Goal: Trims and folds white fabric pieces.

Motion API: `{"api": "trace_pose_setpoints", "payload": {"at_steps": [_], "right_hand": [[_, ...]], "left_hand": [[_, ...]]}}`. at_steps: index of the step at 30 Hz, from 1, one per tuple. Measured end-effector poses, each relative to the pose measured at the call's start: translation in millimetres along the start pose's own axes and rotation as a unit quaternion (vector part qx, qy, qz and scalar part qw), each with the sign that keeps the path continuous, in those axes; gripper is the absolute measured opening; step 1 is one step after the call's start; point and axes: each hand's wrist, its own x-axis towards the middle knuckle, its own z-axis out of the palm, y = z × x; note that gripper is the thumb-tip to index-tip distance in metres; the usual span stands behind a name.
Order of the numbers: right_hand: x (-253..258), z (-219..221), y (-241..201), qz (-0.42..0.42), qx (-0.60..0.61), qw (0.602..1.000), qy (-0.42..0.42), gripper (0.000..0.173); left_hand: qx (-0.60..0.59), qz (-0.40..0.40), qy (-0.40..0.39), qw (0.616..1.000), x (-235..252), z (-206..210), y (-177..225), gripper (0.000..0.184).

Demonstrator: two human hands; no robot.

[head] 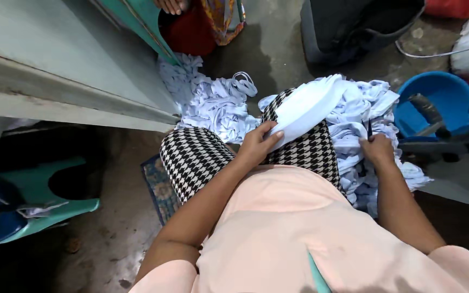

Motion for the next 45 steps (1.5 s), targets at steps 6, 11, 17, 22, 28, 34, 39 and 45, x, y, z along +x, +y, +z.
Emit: {"api": "trace_pose_setpoints", "payload": {"at_steps": [6,11,17,22,28,34,39,45], "right_hand": [[-8.8,14.0,30.9,-0.016,0.071,0.994,0.082,0.055],[5.2,11.1,44.9,0.042,0.006,0.999,-0.019,0.044],[15.6,-1.8,54.1,0.051,0.007,0.996,-0.079,0.059],[0.3,-28.9,65.2,0.035,0.160,0.984,-0.066,0.047],[-10.0,1.4,78.1,0.009,-0.001,0.998,-0.056,0.055],[-15.2,13.0,67.7,0.055,-0.030,0.998,-0.001,0.052],[-4.1,16.2,69.0,0.062,-0.062,0.996,-0.035,0.048],[-19.5,23.4,77.0,0.059,-0.024,0.996,-0.055,0.052]], "left_hand": [[-0.014,0.007,-0.015,1.000,-0.2,1.7,-4.1,0.026],[-0.019,0.005,-0.007,1.000,-1.9,1.9,-4.6,0.026],[-0.030,-0.002,-0.009,1.000,-1.3,0.3,-7.3,0.028],[-0.040,0.015,-0.006,0.999,1.6,3.3,-8.3,0.027],[-0.036,-0.003,-0.004,0.999,-6.1,5.7,3.3,0.027],[-0.024,-0.011,-0.006,1.000,-8.7,3.2,-3.4,0.031],[-0.028,-0.001,0.007,1.000,-3.7,4.6,-8.5,0.028],[0.001,0.012,0.000,1.000,-1.5,5.1,-9.8,0.029]]}}
